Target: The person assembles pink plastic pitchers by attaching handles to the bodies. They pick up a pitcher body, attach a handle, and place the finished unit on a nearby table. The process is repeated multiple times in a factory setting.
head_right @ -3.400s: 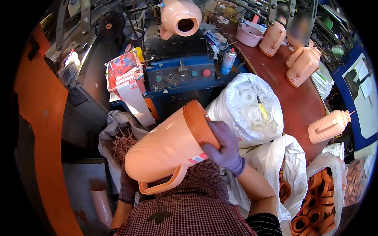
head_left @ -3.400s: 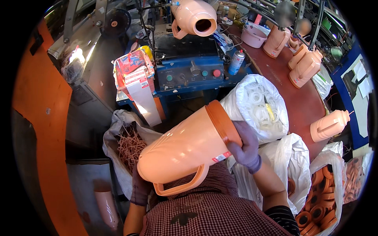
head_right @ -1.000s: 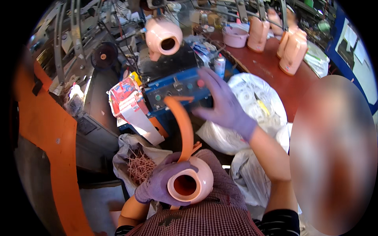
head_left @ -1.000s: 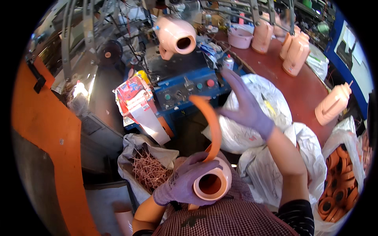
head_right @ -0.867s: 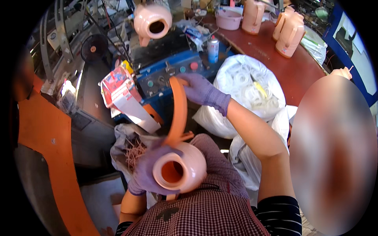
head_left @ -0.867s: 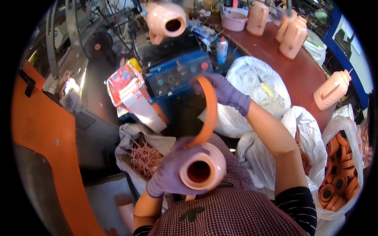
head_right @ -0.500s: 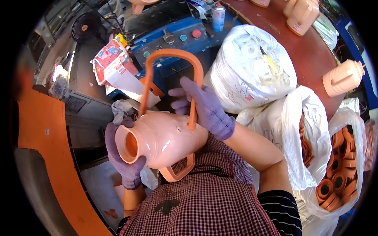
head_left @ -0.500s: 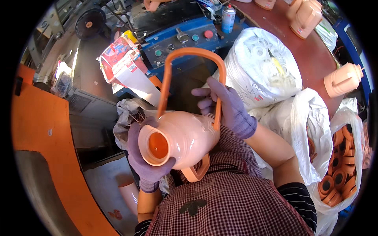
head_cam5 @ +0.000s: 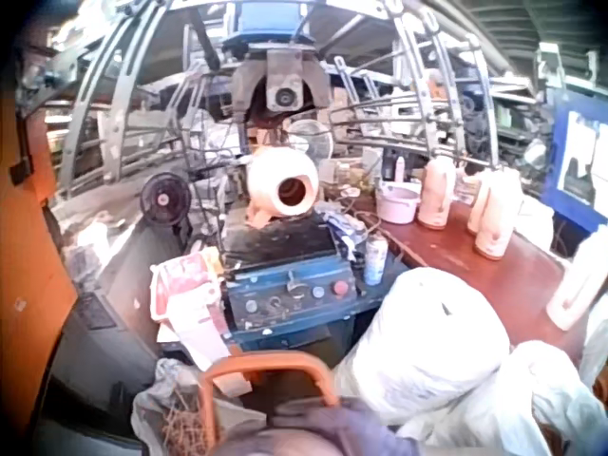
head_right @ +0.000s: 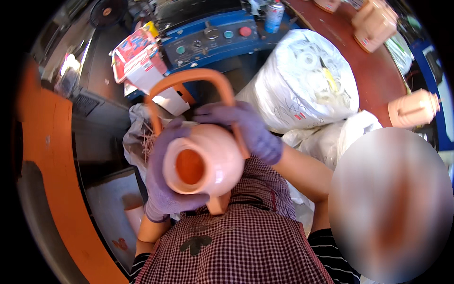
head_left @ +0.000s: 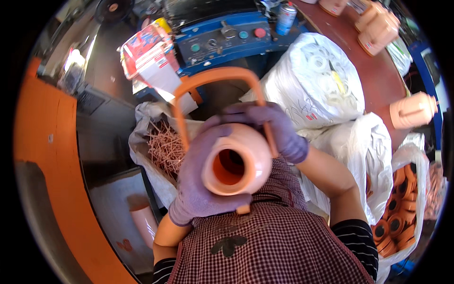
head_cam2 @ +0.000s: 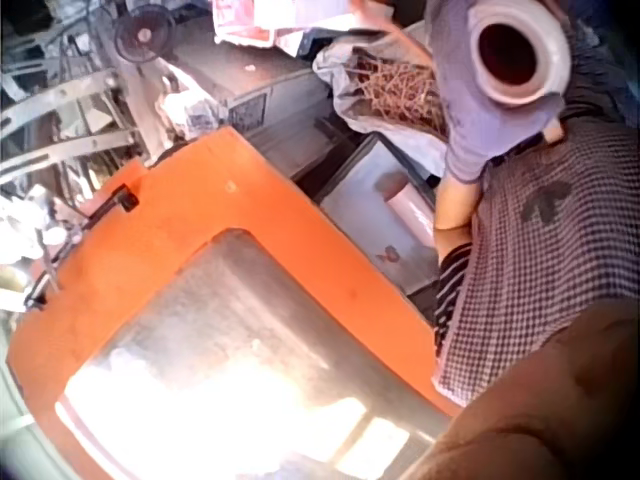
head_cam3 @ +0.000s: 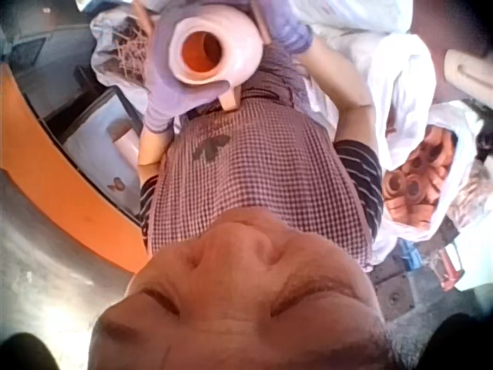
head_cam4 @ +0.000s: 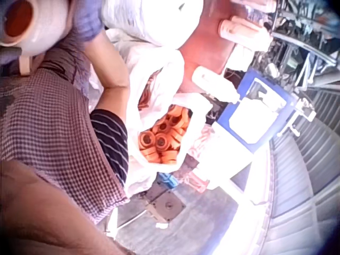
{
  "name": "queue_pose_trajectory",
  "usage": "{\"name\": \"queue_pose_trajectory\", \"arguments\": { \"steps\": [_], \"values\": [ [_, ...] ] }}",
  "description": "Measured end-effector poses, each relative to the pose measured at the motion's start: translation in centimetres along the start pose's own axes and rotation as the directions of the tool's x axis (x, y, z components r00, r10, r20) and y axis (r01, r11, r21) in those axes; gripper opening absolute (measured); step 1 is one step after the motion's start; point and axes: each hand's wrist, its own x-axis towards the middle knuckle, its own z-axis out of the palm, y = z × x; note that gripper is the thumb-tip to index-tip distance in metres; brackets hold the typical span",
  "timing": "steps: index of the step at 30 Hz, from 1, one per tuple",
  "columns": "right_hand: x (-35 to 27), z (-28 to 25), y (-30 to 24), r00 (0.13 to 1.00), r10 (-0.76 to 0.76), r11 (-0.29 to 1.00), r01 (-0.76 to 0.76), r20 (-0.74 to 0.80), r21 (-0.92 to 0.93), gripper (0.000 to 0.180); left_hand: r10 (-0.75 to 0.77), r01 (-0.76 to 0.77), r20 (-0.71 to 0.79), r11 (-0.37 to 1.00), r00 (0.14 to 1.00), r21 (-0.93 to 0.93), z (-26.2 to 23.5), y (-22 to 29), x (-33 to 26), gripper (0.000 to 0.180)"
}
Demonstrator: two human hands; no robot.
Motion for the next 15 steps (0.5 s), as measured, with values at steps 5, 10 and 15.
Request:
{"name": "queue_pose_trajectory", "arguments": {
  "steps": [5, 10, 15],
  "values": [
    [-3.1, -4.5, 0.8, 0.985, -0.154, 0.915, 0.111, 0.082, 0.388, 0.015, -0.434, 0.294, -0.132, 0.774, 0.891, -0.561, 1.8, -6.5, 0.6, 0.066],
    [-4.0, -3.4, 0.8, 0.991, -0.128, 0.941, 0.134, -0.038, 0.311, 0.029, -0.530, 0.359, 0.192, 0.232, 0.826, -0.904, 4.6, -7.1, 0.8, 0.030],
    [-4.0, -2.6, 1.0, 0.992, -0.125, 0.949, 0.127, -0.025, 0.287, 0.027, -0.465, 0.272, 0.107, 0.305, 0.879, -0.913, 6.2, -7.7, -0.2, 0.031]
  ]
}}
